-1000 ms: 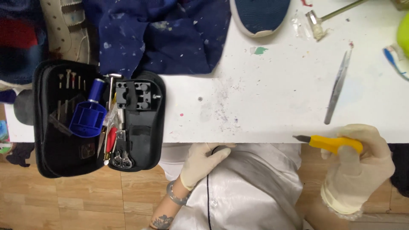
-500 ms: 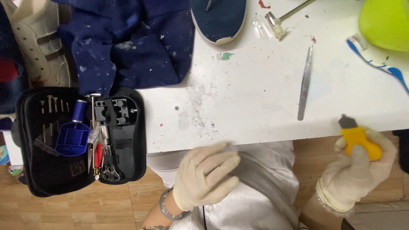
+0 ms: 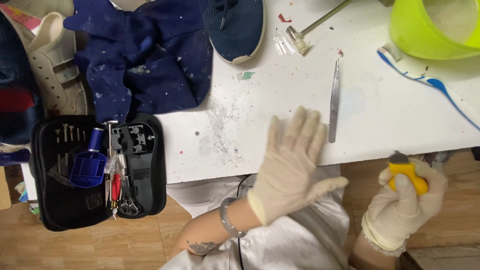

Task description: The person uses a yellow utility knife to scrape dried paint or residue off a white table surface. They hold the table edge with their left hand while scraping with their right hand, moving the blade across the surface to remove the marks.

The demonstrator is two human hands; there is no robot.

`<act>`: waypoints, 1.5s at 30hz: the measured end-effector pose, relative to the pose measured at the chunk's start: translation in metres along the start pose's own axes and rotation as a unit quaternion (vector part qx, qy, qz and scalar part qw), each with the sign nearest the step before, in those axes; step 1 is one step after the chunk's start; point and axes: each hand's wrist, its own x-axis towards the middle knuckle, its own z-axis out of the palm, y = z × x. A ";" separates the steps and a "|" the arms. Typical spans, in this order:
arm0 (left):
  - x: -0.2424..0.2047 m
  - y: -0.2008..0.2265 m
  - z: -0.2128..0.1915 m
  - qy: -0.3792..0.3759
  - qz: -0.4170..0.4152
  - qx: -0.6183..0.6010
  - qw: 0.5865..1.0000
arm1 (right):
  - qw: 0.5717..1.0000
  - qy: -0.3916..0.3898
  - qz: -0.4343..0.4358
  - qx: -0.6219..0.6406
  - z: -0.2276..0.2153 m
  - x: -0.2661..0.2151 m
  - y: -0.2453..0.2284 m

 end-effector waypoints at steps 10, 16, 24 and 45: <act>0.029 0.029 0.012 0.020 0.004 -0.069 0.997 | 0.995 -0.052 0.079 0.008 -0.013 0.009 -0.013; -0.043 -0.021 0.029 0.112 0.042 -0.260 0.958 | 0.986 -0.103 -0.051 -0.120 -0.004 0.006 -0.020; -0.063 -0.034 0.043 0.135 0.090 -0.239 0.957 | 0.793 -0.240 -0.186 -0.528 0.048 0.008 -0.065; -0.063 -0.046 0.046 0.114 0.102 -0.174 0.973 | 0.587 -0.229 0.010 -0.777 0.094 -0.004 -0.086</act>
